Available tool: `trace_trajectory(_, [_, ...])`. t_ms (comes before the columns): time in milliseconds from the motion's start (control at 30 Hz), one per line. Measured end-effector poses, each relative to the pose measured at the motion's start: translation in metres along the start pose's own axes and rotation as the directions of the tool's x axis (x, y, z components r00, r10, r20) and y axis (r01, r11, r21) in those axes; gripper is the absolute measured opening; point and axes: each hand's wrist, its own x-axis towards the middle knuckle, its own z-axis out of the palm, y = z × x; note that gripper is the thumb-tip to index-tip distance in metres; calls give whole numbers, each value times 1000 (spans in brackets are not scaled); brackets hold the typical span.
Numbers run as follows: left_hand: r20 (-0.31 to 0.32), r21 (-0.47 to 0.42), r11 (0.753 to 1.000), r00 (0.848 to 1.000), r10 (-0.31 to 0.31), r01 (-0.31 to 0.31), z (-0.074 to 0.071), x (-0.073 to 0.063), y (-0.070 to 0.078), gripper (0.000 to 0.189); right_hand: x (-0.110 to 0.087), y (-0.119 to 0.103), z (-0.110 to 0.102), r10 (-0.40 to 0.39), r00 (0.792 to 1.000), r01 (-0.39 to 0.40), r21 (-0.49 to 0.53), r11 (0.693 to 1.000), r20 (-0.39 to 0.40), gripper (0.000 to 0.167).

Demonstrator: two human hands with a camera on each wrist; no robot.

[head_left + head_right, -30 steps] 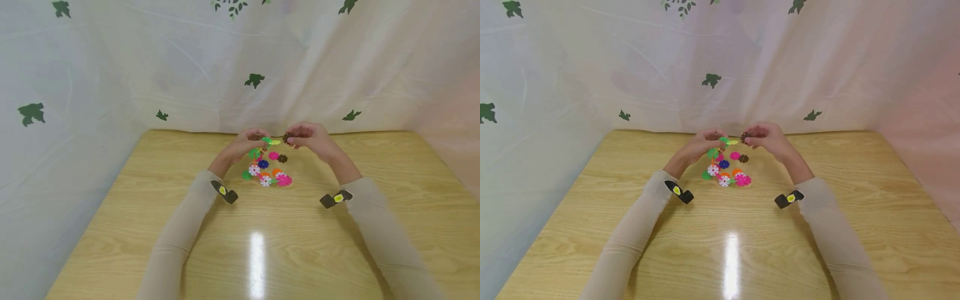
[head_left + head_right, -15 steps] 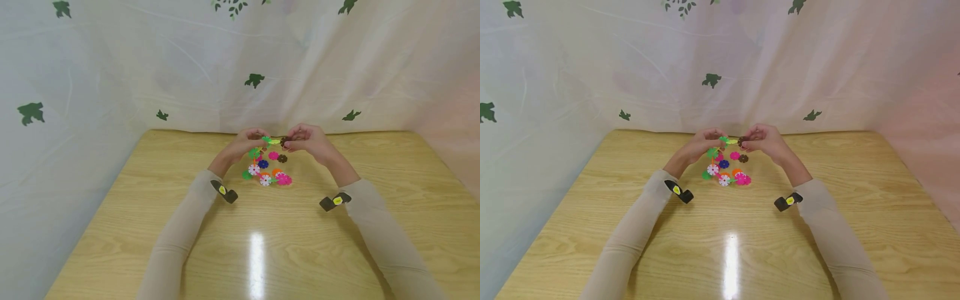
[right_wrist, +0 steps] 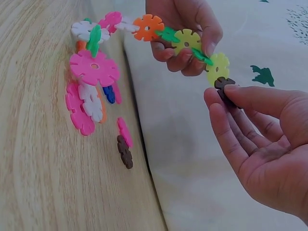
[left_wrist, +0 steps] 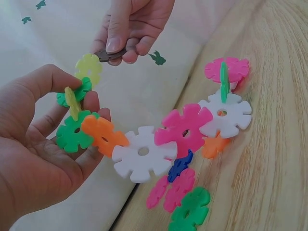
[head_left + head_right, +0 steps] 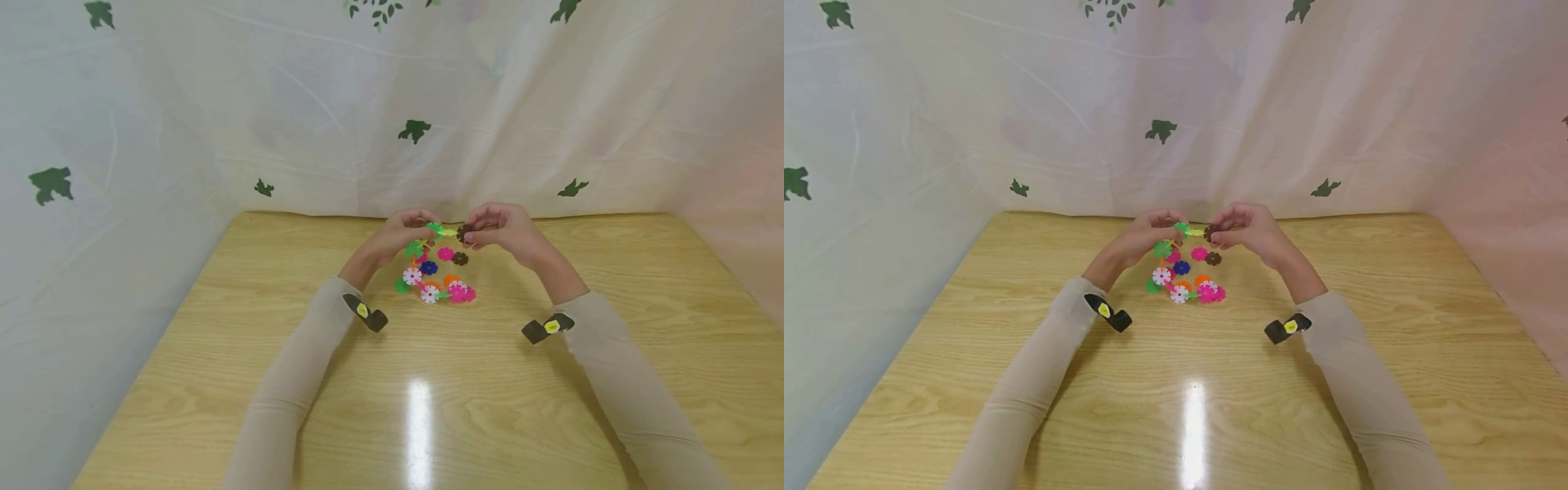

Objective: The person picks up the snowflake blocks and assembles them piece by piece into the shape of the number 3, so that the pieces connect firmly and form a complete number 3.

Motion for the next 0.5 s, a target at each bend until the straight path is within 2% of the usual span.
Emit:
trace_trajectory(133, [-1, 4, 1000, 1000, 0, 0, 0, 0, 0, 19, -1, -1, 0, 3, 1000, -3, -15, 1000, 3, 15])
trace_trajectory(500, [16, -4, 1000, 1000, 4, -4, 0, 1, -1, 18, -2, -2, 2, -22, 1000, 22, 23, 999, 15, 15])
